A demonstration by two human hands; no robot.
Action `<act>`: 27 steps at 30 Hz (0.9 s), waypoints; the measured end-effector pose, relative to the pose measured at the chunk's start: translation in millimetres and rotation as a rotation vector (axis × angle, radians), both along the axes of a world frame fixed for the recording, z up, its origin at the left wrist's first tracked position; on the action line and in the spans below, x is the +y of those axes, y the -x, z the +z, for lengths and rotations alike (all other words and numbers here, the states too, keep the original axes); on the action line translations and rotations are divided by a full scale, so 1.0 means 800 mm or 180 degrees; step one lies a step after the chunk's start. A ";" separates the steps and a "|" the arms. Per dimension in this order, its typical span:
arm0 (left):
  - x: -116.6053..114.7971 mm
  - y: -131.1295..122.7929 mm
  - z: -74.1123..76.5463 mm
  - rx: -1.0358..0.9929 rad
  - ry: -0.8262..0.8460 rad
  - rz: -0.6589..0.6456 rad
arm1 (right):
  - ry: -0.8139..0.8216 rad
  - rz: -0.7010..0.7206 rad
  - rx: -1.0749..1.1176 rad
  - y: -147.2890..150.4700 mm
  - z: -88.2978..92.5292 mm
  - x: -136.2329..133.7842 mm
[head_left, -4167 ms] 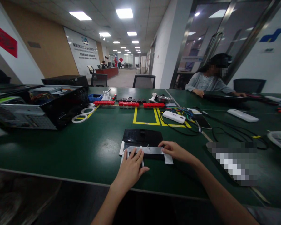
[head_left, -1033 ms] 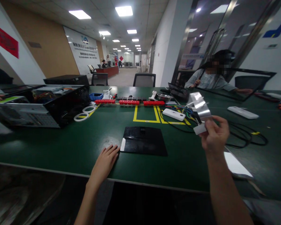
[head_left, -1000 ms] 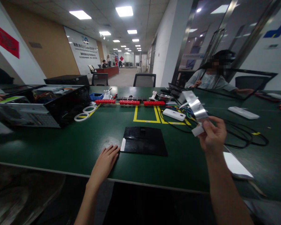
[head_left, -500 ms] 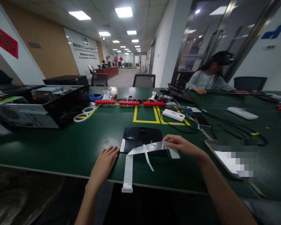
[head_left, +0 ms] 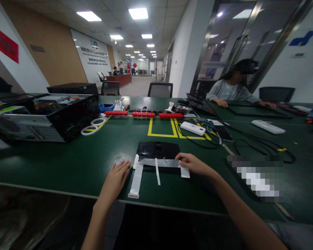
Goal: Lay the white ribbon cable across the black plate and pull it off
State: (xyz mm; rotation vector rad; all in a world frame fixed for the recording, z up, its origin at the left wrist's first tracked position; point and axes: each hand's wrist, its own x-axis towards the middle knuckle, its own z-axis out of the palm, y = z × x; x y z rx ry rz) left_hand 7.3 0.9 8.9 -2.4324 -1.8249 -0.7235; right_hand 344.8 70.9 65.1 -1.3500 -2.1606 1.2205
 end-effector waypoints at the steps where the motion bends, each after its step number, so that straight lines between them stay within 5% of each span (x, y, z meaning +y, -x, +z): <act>1: -0.001 -0.003 0.004 0.0037 -0.0078 -0.0021 | 0.0011 -0.0019 -0.0005 0.001 0.001 0.000; 8: -0.010 -0.069 0.040 0.0387 -0.0382 -0.0828 | 0.0063 -0.0129 -0.0040 0.002 0.000 -0.001; 13: -0.003 -0.105 0.036 0.0574 -0.0181 -0.1056 | 0.0036 -0.0122 -0.0008 -0.001 -0.007 0.002; 27: 0.007 -0.108 0.027 0.0500 0.0223 -0.1041 | -0.0329 -0.0158 -0.0255 -0.001 -0.007 0.002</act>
